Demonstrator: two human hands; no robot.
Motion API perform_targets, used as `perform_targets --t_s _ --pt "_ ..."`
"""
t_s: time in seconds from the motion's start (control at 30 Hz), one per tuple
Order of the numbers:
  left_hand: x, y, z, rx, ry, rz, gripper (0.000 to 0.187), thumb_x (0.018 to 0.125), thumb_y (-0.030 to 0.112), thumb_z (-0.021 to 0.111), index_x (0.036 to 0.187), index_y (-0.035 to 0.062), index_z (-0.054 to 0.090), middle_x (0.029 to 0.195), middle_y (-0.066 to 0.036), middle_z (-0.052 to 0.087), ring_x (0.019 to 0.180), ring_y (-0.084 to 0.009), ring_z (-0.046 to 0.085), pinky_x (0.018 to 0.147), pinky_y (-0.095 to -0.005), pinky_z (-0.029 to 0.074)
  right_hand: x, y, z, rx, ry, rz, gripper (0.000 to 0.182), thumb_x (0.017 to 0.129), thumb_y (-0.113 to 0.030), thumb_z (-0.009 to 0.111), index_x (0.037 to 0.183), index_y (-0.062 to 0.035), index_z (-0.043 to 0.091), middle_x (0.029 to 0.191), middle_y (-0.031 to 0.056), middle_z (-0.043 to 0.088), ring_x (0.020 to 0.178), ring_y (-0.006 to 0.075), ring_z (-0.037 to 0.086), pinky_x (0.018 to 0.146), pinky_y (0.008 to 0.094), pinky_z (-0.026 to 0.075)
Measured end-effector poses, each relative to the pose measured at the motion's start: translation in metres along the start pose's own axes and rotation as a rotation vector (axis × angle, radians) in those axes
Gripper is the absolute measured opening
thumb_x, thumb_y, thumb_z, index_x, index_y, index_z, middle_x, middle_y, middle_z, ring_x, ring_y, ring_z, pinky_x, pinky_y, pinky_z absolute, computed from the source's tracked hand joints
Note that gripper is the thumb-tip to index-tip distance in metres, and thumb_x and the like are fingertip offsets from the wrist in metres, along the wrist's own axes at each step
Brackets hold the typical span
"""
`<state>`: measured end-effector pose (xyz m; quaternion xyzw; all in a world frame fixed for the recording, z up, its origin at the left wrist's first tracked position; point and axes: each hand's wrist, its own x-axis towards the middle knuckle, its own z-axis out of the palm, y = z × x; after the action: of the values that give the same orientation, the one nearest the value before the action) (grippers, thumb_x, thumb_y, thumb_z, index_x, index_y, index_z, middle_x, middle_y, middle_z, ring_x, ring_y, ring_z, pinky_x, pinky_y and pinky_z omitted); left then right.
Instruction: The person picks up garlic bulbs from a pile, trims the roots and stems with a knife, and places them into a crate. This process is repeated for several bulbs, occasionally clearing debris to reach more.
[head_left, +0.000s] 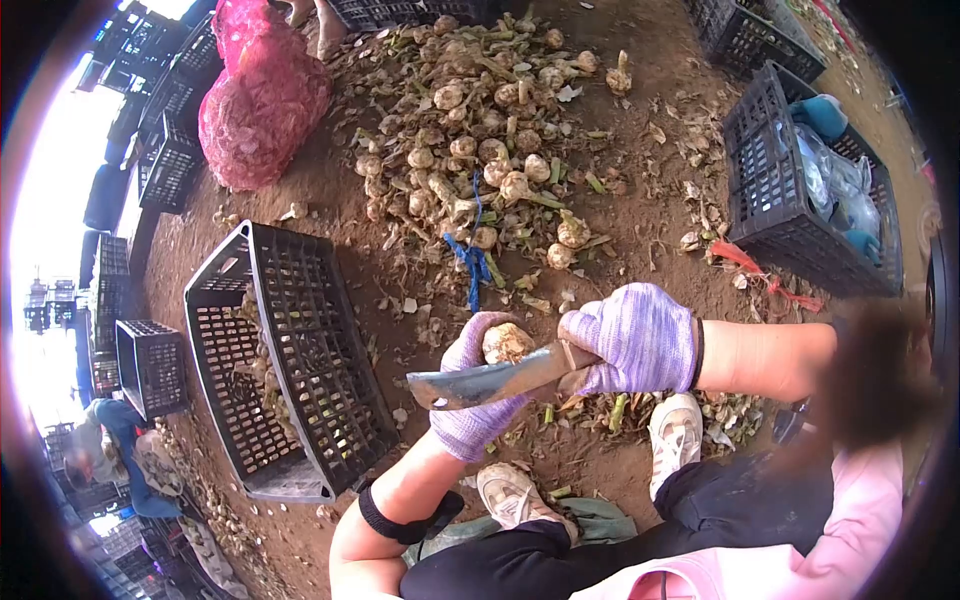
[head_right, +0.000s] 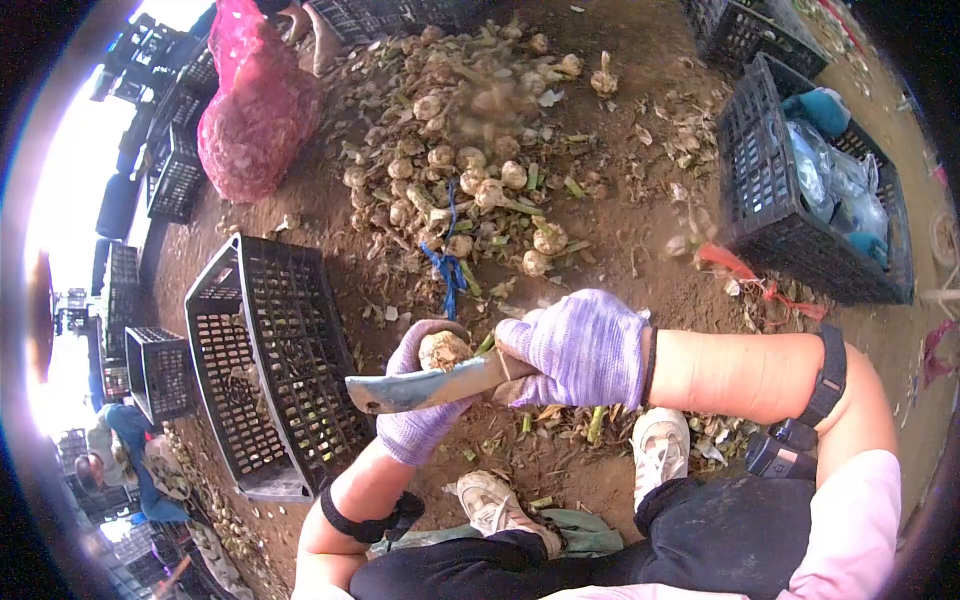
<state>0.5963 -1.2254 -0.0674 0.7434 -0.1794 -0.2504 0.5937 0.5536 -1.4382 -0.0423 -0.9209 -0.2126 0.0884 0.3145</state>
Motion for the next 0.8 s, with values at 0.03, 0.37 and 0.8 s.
perform_targets --t_s 0.03,0.37,0.8 --pt "-0.001 0.000 0.000 0.042 0.002 0.031 0.055 0.061 0.017 0.080 0.107 0.0051 0.052 0.098 -0.004 0.057 0.090 -0.0127 0.054 0.082 -0.0283 0.045 -0.002 0.002 0.002 -0.006 0.003 -0.002 0.044 0.073 -0.049 0.064 0.083 -0.0081 0.054 0.064 0.0126 0.055 0.060 0.0335 0.057 0.053 0.0413 0.044" --pt "0.000 0.002 -0.012 0.088 -0.009 -0.048 0.050 0.066 0.010 0.076 0.108 0.0044 0.051 0.090 -0.003 0.055 0.079 -0.0095 0.052 0.071 -0.0249 0.046 -0.072 0.106 0.034 0.062 -0.156 0.682 0.039 0.086 -0.040 0.056 0.089 -0.0019 0.054 0.071 0.0180 0.061 0.066 0.0296 0.062 0.058 0.0386 0.047" --pt "0.061 -0.113 0.005 0.977 -0.615 0.036 0.017 0.070 0.011 0.058 0.087 0.0095 0.061 0.094 -0.013 0.057 0.084 -0.0363 0.055 0.074 -0.0447 0.048 -0.026 0.098 0.068 0.707 -0.490 0.849 0.038 0.087 -0.046 0.052 0.093 -0.0092 0.056 0.065 0.0061 0.055 0.058 0.0142 0.054 0.049 0.0301 0.046"
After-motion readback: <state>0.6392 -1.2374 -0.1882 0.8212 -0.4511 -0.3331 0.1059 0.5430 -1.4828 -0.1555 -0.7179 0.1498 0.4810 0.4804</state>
